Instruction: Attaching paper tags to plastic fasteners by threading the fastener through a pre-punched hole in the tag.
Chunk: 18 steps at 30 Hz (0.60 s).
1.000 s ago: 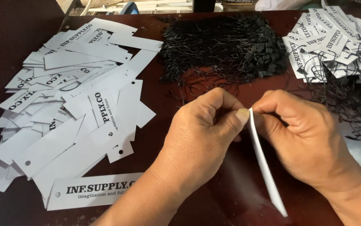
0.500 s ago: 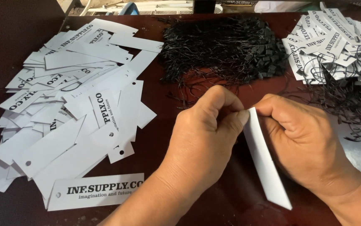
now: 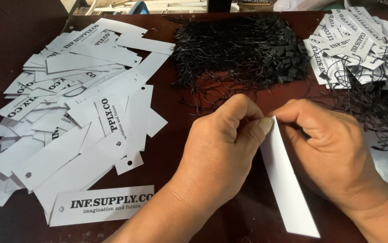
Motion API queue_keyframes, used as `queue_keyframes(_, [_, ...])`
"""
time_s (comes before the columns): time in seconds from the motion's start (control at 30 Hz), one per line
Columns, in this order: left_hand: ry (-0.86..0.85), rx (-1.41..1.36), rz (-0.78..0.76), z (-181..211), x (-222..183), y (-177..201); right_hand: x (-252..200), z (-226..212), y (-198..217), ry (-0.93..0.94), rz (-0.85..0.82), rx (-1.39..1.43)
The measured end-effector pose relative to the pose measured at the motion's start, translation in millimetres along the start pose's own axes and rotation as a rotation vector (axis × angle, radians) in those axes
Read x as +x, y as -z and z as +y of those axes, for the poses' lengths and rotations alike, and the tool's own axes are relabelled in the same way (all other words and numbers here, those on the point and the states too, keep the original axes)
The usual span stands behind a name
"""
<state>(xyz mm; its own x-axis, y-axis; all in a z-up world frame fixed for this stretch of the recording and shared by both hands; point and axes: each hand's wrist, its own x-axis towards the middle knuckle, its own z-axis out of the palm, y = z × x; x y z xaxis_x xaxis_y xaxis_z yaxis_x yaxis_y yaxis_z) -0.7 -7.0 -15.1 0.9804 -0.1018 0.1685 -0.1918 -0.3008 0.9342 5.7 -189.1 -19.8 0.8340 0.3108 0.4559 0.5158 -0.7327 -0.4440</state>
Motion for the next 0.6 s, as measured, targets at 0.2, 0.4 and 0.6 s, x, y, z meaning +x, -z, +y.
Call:
queue_keyframes(0.2, [-0.077,-0.015,0.02,-5,-1,-3,-3,-7,2,-0.067,0.017,0.086])
queue_keyframes(0.4, [-0.122,0.006,0.044,-5,-4,-2,-3,-6,-1,0.129,0.053,0.019])
queue_keyframes(0.6, [0.017,0.115,-0.003,2,-4,1,-3,-10,-3,0.146,0.084,0.028])
